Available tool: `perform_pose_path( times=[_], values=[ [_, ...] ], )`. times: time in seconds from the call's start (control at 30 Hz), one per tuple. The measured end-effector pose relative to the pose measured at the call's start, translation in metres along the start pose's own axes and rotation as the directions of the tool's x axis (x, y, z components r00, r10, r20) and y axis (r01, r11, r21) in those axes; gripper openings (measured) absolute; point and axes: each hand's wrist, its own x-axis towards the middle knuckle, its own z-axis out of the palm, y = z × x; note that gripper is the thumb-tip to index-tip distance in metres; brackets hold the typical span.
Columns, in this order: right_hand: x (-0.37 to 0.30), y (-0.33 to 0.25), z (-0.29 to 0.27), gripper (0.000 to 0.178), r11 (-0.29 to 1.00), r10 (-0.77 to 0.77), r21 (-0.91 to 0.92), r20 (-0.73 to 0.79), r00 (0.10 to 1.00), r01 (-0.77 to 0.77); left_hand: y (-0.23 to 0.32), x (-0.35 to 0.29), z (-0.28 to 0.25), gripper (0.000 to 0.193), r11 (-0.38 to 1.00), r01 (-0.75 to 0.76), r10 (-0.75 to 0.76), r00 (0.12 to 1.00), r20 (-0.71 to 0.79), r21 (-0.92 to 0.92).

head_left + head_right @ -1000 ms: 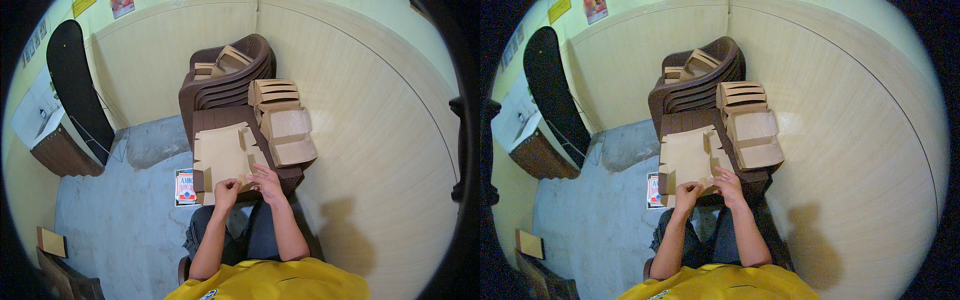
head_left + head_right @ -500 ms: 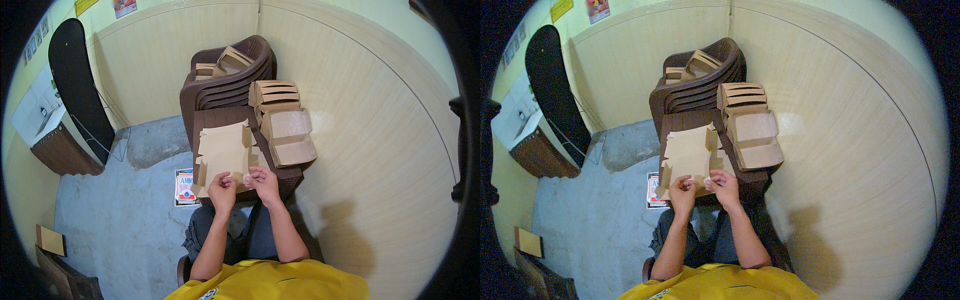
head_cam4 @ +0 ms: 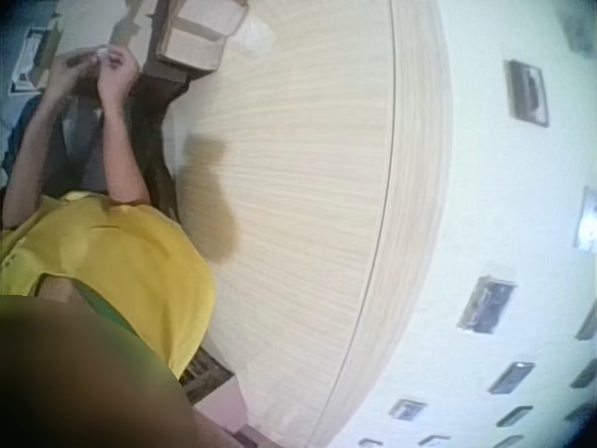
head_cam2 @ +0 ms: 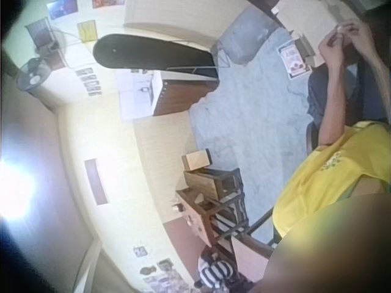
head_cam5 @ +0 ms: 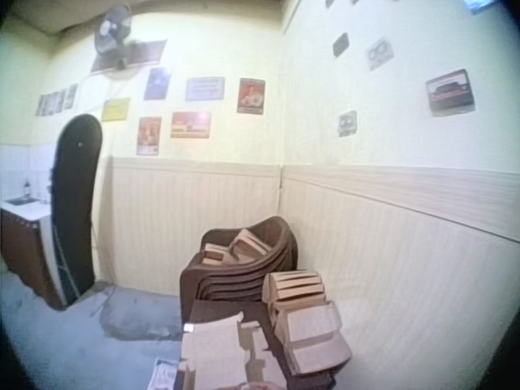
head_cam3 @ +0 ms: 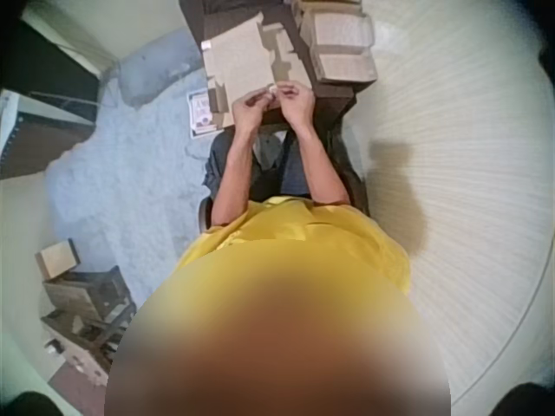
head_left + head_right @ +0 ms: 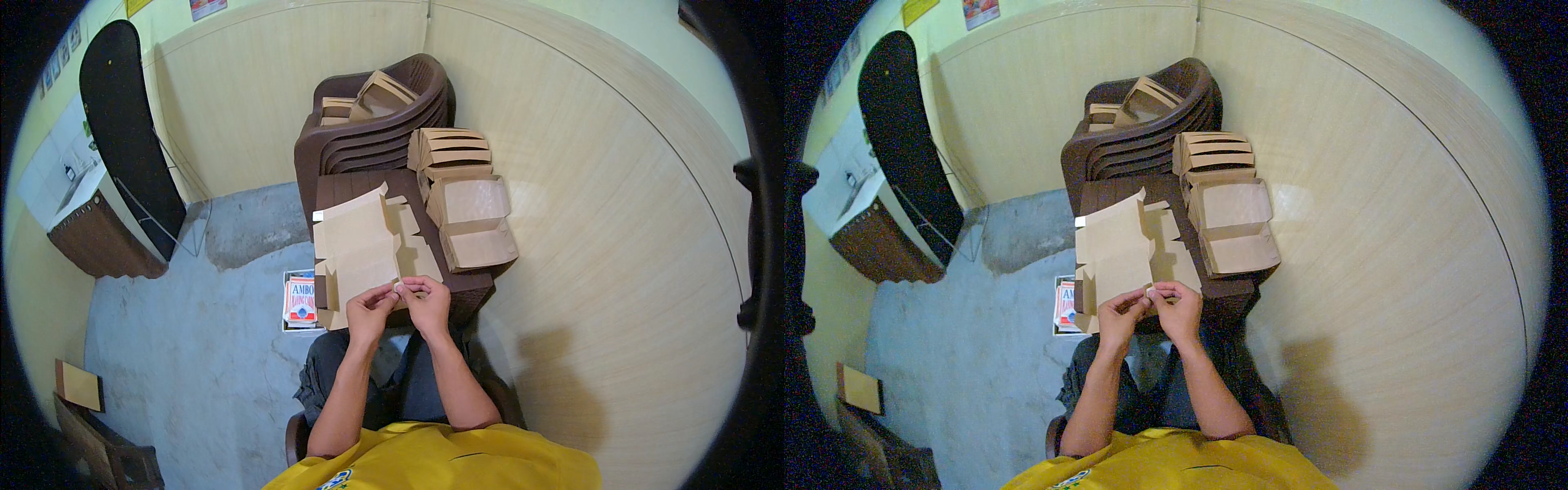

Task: The person folds flat cardboard sheets into small boxes by hand, aligning edges and creasing flaps. Completed boxes are stacked on a brown plastic chair beside the work area.

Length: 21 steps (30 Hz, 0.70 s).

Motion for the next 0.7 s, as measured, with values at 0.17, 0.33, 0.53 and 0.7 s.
perform_pose_path(
  times=[0.17,0.33,0.53,0.7],
  values=[
    [-0.002,-0.004,-0.001,0.018,1.0,-0.017,0.01,0.022,1.0,0.016,-0.001,-0.001,-0.004,0.023,0.999,0.026,-0.024,0.999,0.035,-0.044],
    [0.0,0.0,-0.003,0.019,0.983,0.086,0.151,0.12,0.989,-0.103,-0.002,0.006,-0.003,0.015,0.999,-0.023,0.024,0.999,0.026,-0.03],
    [0.0,0.003,-0.001,0.02,0.997,0.04,0.06,0.099,0.994,-0.046,-0.013,0.013,-0.001,0.015,0.994,-0.027,0.034,0.998,-0.059,0.107],
    [0.003,0.0,-0.003,0.016,0.996,0.083,0.03,0.136,0.987,-0.088,-0.017,0.017,0.002,0.017,0.98,-0.04,0.063,0.991,-0.116,0.195]
  ],
)
